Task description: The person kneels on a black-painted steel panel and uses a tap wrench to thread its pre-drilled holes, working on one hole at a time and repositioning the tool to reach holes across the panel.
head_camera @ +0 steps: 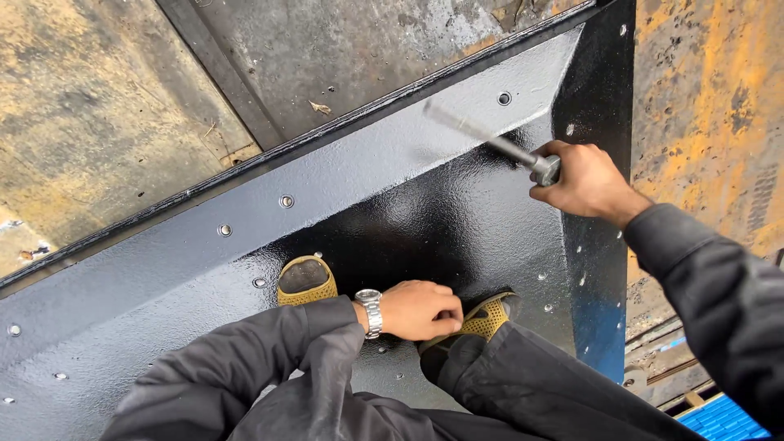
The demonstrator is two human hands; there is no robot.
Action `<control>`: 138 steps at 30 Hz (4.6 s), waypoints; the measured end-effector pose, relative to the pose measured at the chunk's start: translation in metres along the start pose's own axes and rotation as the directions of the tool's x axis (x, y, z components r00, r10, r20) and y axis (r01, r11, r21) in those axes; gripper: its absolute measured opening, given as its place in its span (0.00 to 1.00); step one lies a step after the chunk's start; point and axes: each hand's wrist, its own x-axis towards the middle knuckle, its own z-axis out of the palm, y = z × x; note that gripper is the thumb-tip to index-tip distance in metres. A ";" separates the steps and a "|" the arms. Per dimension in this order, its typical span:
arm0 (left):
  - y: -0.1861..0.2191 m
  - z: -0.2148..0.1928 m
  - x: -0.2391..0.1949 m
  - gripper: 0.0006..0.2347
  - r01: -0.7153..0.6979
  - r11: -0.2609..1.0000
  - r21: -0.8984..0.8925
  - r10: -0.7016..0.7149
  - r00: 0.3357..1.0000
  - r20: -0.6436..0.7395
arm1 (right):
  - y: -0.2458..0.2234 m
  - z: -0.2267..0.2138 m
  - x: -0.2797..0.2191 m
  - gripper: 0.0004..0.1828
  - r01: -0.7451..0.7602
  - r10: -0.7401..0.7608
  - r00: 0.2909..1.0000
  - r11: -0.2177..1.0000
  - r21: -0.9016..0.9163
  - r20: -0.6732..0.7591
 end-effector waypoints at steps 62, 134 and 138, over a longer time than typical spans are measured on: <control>0.055 -0.147 0.029 0.10 0.117 0.888 0.445 0.366 0.408 -0.837 | -0.015 0.078 -0.007 0.27 -0.102 0.577 0.809 0.321 0.941 -0.109; 0.042 -0.170 -0.038 0.05 -0.049 0.999 -0.013 0.013 0.483 -0.876 | -0.042 0.028 0.117 0.34 0.497 0.374 0.852 -0.356 0.791 -0.367; 0.036 -0.169 -0.053 0.05 -0.020 1.000 -0.018 -0.006 0.467 -0.884 | 0.004 -0.018 0.102 0.24 0.457 -0.048 0.592 0.842 0.286 -0.805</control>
